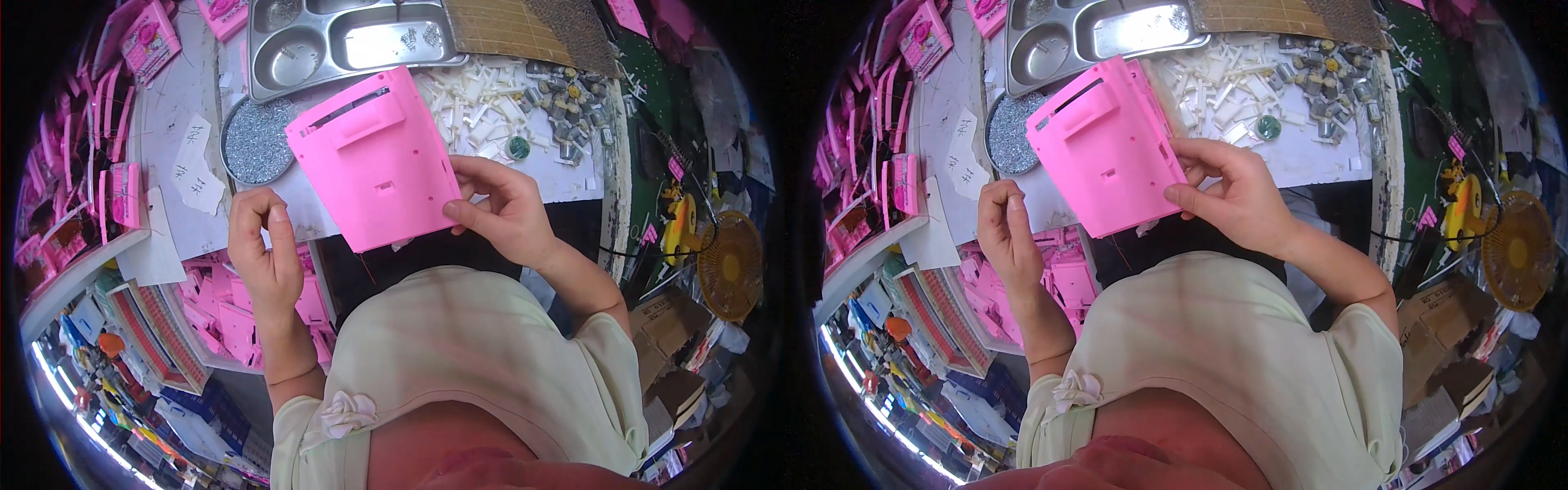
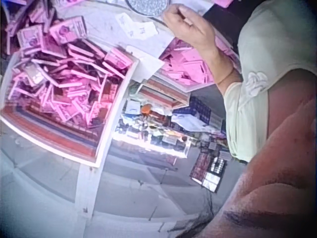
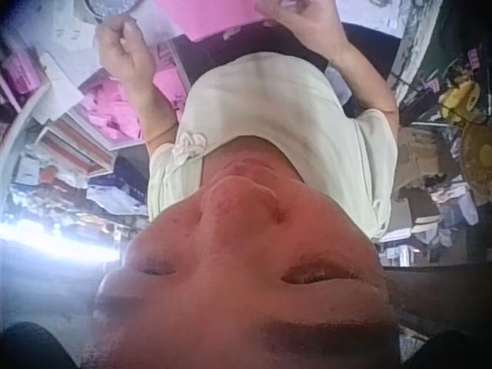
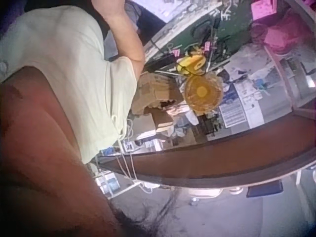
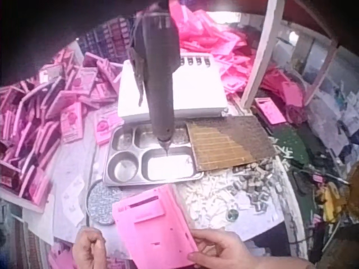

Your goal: The recorder is assembling a pink electronic toy by soldering internal wires, fitting components into the plastic casing, and securing it with an electric screwdriver.

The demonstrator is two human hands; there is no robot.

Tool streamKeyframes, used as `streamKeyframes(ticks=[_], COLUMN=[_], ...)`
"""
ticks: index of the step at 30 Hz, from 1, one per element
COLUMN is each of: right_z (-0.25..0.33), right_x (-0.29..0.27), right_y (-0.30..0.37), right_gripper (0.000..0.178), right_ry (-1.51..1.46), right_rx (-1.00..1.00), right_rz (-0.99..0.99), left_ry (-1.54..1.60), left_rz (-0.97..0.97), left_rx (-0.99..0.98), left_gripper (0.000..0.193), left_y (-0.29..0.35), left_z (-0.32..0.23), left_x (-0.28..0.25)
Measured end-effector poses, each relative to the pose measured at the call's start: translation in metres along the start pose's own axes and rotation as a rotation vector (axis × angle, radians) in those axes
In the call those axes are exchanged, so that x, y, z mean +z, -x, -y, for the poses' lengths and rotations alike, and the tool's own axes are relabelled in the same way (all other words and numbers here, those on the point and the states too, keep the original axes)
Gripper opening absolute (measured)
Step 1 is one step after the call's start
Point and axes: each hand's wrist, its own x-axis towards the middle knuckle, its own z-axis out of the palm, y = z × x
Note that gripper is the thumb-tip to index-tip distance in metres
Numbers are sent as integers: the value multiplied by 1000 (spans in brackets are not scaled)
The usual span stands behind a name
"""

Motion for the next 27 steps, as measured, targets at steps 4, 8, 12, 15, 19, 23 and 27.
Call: streamKeyframes(ticks=[4,8,12,15,19,23,27], right_z=[-5,-12,-15,-16,-22,-27,-30], right_x=[1,-3,-3,-3,-3,-6,-5], right_y=[3,6,6,7,9,12,13], right_gripper=[50,50,49,49,50,51,54], right_ry=[-13,-29,-95,-67,41,43,53], right_rx=[-39,-70,-28,-45,-142,-181,-163], right_rz=[42,69,89,100,120,146,147], left_ry=[-67,-46,-59,-52,-9,38,69], left_rz=[-20,-61,-117,-131,-181,-173,-159], left_rx=[33,-24,34,49,32,-27,-86], left_gripper=[5,6,8,9,4,6,9], left_y=[3,10,11,11,12,14,21], left_z=[-12,-16,-11,-9,-4,2,17], left_x=[-7,-14,-11,-11,-14,-18,-26])
